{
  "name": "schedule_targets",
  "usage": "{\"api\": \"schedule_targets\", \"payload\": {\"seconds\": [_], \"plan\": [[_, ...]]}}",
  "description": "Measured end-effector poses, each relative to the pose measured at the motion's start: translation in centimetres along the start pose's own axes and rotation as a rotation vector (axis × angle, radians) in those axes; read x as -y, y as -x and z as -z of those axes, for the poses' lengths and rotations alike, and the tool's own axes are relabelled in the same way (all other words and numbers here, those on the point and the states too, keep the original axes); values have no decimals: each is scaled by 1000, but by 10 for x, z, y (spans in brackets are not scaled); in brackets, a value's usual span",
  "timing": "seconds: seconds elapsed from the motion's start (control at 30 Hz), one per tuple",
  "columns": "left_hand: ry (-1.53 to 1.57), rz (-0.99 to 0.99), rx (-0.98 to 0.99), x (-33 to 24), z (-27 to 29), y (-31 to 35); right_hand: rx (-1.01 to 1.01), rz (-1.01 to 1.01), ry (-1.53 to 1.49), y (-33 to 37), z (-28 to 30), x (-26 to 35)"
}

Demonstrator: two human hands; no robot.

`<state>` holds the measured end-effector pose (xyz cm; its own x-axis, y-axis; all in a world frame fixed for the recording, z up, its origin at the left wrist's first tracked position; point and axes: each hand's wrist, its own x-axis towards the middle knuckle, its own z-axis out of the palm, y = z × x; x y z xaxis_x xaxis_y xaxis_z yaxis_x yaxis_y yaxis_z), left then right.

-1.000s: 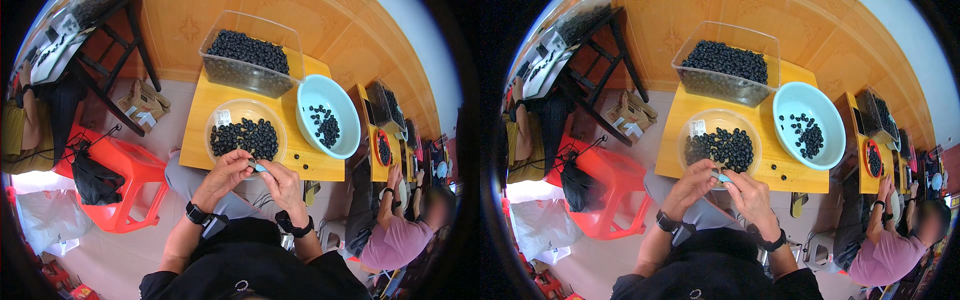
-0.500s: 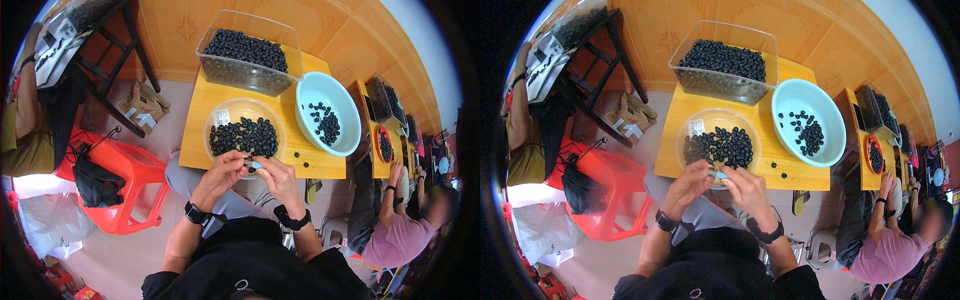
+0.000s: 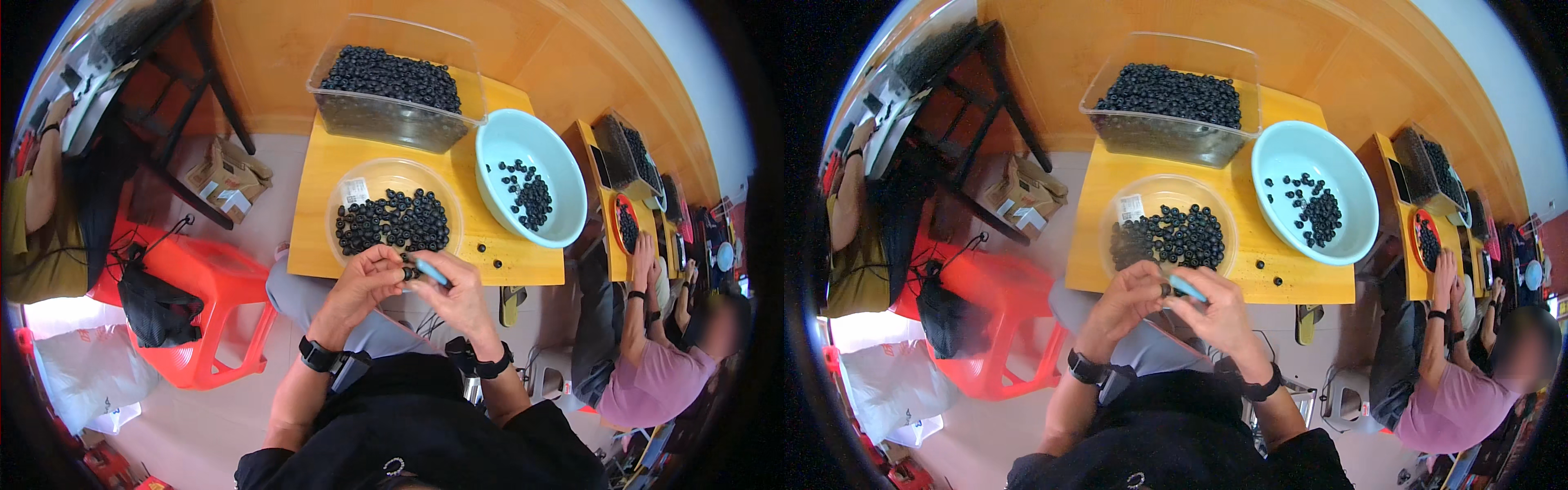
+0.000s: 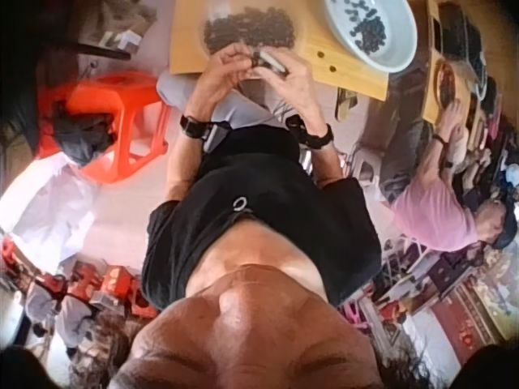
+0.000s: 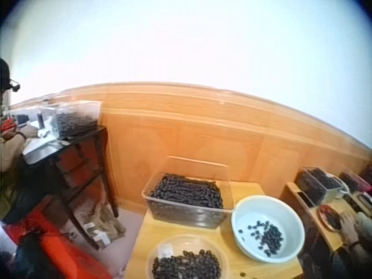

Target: Sorting and inspecting small black plastic or rubber components on a tray.

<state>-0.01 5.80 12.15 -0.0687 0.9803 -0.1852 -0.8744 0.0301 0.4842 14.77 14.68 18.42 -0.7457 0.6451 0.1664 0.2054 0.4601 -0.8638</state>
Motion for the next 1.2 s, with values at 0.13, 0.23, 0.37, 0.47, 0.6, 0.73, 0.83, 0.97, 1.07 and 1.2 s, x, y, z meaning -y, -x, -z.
{"api": "schedule_targets", "payload": {"seconds": [0.13, 0.23, 0.37, 0.47, 0.6, 0.73, 0.83, 0.97, 1.07, 1.2], "plan": [[-118, 14, 2, 6, 1, -3, 28, 64, 53, 2, -1, 0], [-241, 40, -67, 3, -8, -4, -56, 103, 154, 2, 8, -12], [-393, -71, -185, -4, -10, -8, -332, -85, 401, -6, 57, -40], [-527, -150, -242, -7, 1, -9, -596, 93, 601, -20, 89, -55], [-705, -194, -241, -7, 8, -10, -635, -64, 473, -14, 87, -53], [-1078, -184, -208, -3, 6, -17, -456, -166, 422, 6, 49, -74], [-1406, -256, -167, 4, 3, -24, -338, -348, 254, 13, 24, -71], [-1635, -256, -106, 12, 2, -33, -322, -184, 146, 18, 3, -80], [-1820, -315, -57, 17, 5, -35, -293, -247, 105, 18, -8, -81], [-1825, -264, -28, 16, 4, -38, -294, -371, -89, 17, -13, -84]]}}
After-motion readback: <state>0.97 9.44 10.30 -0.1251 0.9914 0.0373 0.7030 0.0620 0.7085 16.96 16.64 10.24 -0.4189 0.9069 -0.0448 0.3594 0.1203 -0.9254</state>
